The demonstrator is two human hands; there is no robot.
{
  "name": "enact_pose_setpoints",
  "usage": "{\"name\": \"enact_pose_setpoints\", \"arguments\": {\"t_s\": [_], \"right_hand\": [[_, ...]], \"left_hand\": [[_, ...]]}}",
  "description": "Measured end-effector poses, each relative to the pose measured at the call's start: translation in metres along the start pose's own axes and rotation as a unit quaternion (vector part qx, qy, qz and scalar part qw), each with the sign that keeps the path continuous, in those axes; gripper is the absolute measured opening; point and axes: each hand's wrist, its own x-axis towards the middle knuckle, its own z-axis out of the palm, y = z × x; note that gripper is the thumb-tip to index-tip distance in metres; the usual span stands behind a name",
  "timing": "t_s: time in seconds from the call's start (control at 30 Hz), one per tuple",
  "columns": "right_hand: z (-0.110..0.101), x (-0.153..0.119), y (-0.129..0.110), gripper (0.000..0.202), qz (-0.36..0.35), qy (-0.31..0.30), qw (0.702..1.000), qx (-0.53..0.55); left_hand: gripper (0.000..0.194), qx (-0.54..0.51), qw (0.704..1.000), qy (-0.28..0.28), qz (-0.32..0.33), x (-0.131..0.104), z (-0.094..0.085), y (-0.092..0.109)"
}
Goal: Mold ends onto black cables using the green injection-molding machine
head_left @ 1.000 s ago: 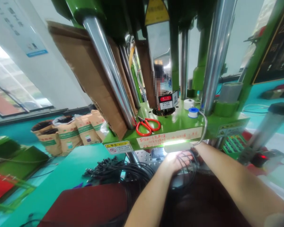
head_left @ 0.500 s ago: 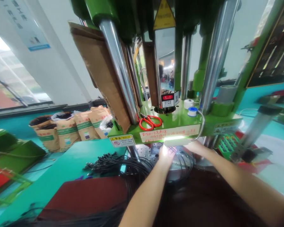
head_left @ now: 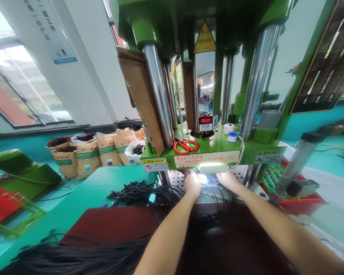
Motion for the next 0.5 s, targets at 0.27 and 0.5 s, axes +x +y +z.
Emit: {"name": "enact_pose_setpoints", "arguments": {"t_s": [0.27, 0.5], "right_hand": [[0.005, 0.003, 0.008, 0.017, -0.037, 0.019, 0.999, -0.025], [0.005, 0.0, 0.006, 0.016, -0.047, 0.016, 0.998, -0.048]], "left_hand": [[0.027, 0.013, 0.998, 0.026, 0.053, 0.0, 0.004, -0.009], [0.019, 0.016, 0.998, 0.023, 0.061, 0.006, 0.008, -0.014]]}}
